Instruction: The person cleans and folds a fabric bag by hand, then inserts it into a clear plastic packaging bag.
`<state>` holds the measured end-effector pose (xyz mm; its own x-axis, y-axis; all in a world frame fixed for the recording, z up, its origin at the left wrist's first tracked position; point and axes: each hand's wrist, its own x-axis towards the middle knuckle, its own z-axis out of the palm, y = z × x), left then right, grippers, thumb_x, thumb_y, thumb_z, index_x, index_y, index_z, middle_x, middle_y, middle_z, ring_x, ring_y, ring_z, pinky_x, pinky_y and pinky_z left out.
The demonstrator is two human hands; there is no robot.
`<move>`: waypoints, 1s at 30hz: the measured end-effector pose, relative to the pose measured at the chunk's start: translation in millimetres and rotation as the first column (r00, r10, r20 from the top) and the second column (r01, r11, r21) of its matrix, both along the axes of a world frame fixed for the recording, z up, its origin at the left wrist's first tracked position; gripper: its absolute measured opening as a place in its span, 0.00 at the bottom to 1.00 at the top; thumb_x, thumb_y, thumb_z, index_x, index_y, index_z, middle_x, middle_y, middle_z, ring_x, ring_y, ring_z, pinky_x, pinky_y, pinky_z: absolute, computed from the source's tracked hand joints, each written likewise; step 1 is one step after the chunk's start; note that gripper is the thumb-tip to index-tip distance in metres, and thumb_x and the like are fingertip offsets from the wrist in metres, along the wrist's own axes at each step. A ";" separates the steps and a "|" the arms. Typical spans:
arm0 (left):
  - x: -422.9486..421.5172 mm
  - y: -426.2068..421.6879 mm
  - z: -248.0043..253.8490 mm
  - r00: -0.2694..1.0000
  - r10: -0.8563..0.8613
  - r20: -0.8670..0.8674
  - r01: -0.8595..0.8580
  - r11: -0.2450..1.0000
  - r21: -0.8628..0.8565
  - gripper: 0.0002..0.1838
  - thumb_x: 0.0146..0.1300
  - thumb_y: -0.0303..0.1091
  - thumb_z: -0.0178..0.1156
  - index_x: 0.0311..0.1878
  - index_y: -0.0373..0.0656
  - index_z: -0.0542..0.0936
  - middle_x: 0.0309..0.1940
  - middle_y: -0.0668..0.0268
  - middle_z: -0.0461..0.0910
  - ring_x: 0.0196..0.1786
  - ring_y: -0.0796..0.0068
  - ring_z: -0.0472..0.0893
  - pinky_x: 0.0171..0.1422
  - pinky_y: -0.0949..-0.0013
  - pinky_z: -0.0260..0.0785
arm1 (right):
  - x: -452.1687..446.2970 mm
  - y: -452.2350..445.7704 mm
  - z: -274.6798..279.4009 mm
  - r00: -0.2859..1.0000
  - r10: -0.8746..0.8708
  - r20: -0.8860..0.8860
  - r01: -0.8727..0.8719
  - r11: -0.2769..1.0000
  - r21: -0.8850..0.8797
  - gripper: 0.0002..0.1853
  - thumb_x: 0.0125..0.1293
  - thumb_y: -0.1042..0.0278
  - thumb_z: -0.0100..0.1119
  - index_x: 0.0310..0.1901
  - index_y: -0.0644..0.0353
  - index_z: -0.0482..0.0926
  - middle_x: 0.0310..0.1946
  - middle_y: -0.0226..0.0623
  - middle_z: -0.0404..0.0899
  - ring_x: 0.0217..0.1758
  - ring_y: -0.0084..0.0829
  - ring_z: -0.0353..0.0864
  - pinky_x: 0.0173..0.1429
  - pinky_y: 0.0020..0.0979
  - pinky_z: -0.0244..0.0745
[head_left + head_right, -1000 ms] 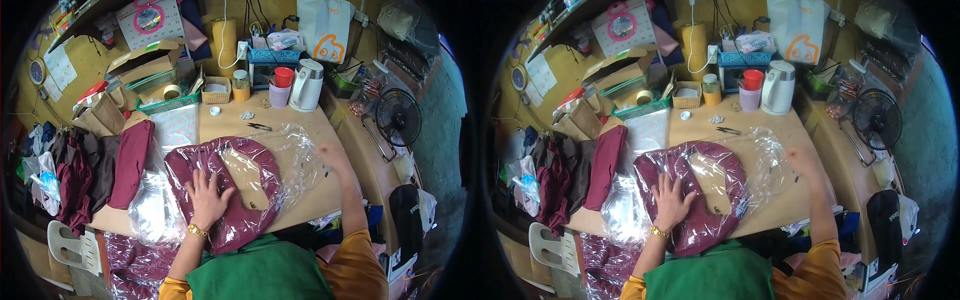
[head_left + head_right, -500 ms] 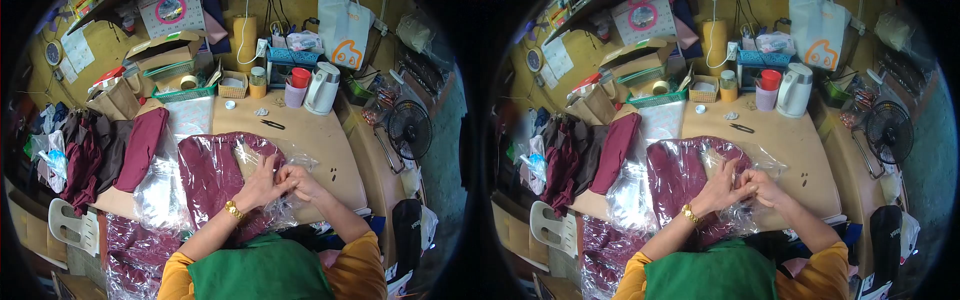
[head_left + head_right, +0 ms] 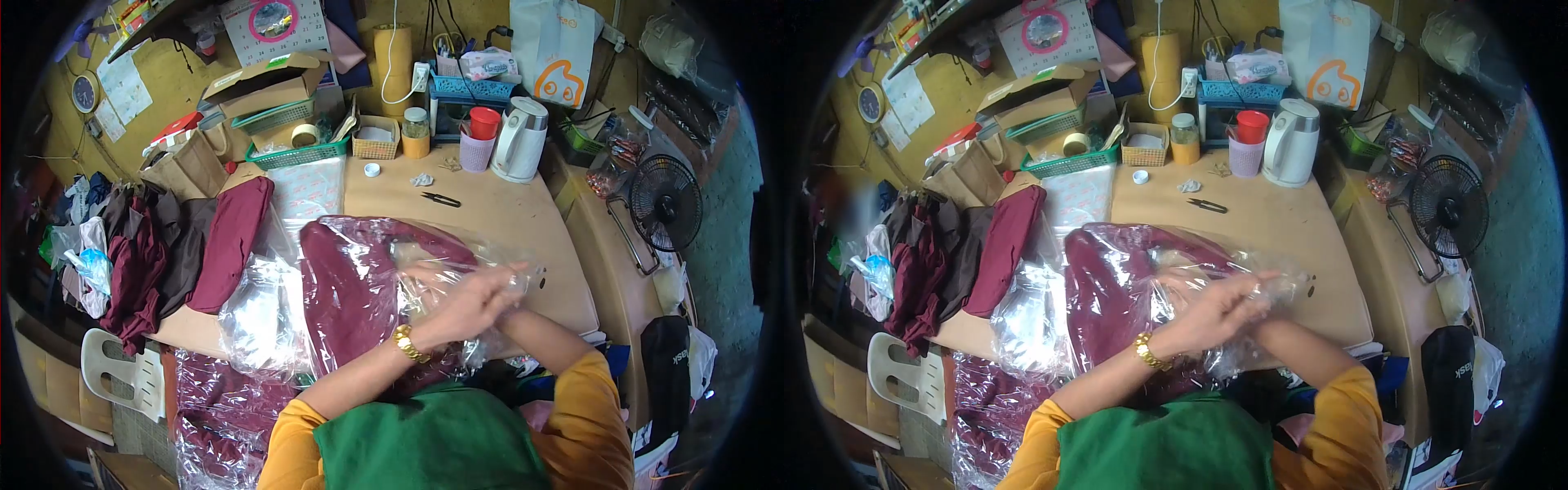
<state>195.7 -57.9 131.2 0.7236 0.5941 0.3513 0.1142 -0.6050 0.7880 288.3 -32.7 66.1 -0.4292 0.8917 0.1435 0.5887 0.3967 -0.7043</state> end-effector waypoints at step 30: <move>-206.4 147.3 -91.7 0.324 0.902 -0.285 -0.874 0.401 0.275 0.30 0.68 0.44 0.58 0.59 0.23 0.71 0.49 0.34 0.78 0.53 0.36 0.78 0.59 0.49 0.71 | -102.5 95.0 -52.4 0.840 0.028 0.541 -0.152 0.971 0.186 0.48 0.56 0.21 0.54 0.75 0.37 0.62 0.81 0.50 0.28 0.82 0.60 0.22 0.71 0.81 0.29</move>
<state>-10.7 89.4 39.6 -0.1573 0.9470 0.2800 0.8512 -0.0137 0.5247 185.8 62.3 13.7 -0.5711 0.8192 0.0515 0.8007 0.5698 -0.1849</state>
